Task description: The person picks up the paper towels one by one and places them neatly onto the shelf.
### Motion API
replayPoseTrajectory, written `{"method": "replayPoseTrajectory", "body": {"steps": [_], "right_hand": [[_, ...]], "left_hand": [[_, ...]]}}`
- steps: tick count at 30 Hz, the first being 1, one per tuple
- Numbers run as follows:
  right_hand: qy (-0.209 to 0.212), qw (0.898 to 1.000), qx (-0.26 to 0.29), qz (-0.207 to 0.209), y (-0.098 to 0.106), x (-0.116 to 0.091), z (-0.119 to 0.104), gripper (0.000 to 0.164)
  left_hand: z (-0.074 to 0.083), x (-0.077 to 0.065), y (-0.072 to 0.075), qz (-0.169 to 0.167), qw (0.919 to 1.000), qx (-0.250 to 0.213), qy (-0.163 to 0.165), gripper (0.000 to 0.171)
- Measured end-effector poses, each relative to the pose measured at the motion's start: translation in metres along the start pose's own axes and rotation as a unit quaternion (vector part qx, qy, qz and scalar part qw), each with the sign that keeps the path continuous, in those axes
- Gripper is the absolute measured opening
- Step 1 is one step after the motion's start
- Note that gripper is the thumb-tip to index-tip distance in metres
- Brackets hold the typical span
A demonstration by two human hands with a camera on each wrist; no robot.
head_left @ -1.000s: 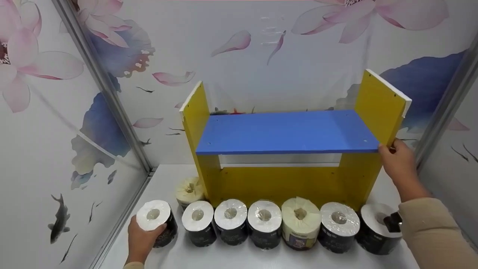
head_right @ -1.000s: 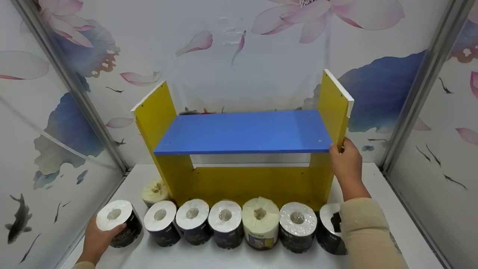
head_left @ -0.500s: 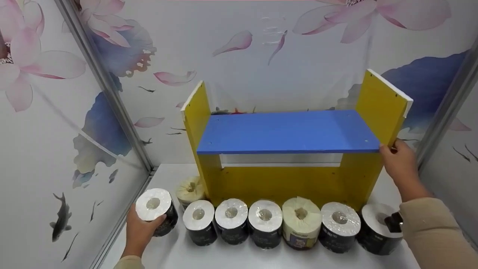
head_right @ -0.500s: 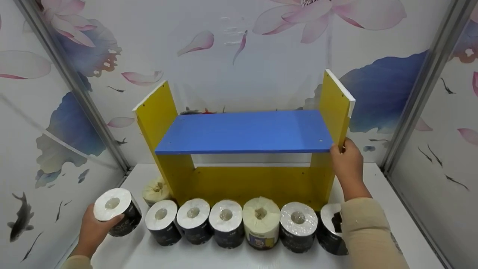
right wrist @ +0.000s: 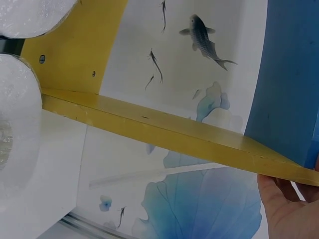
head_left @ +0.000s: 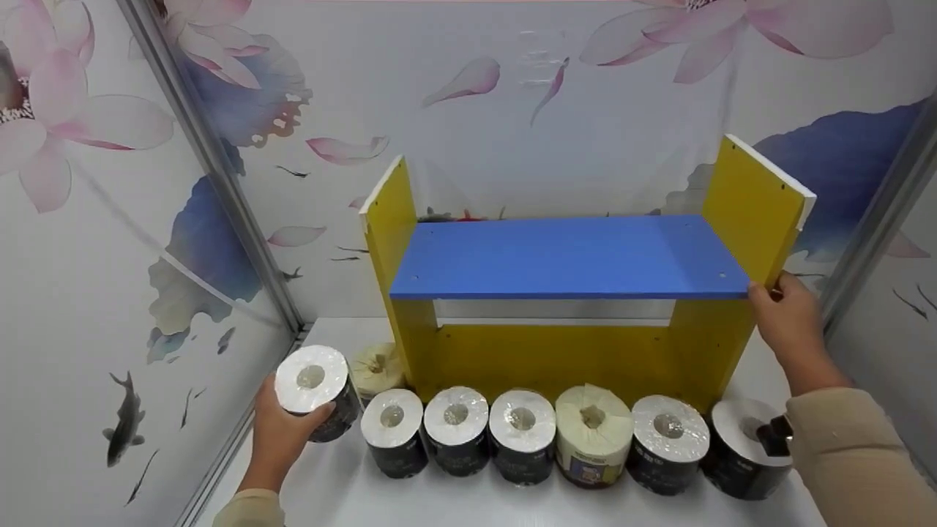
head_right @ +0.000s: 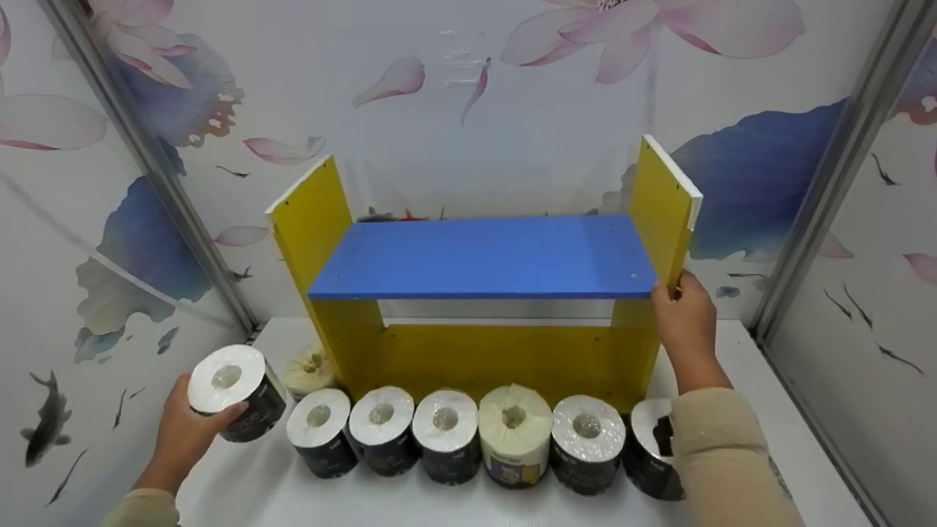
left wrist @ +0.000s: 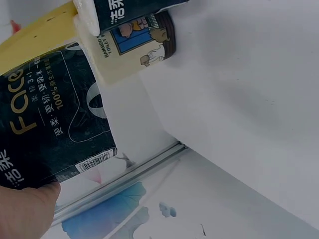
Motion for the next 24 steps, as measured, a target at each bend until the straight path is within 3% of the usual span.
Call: {"method": "replayPoseTrajectory", "body": {"steps": [15, 24], "right_hand": [[-0.011, 1.0, 0.0, 0.005, 0.001, 0.0, 0.001, 0.062], [-0.011, 1.0, -0.002, 0.009, -0.001, 0.0, 0.0, 0.061]], "left_hand": [[0.039, -0.012, -0.007, -0.029, 0.9964, -0.034, -0.072, 0.093], [0.056, -0.021, -0.01, -0.043, 0.9943, -0.038, -0.09, 0.094]]}}
Point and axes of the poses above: each hand's wrist, its own x-axis towards the middle knuckle, its own y-axis out of the back of the hand, z = x × y, the point moved 5 cm from there along x, towards the middle knuckle, and after that the axes turned 13 degrees about y, right-handed, at the moved point
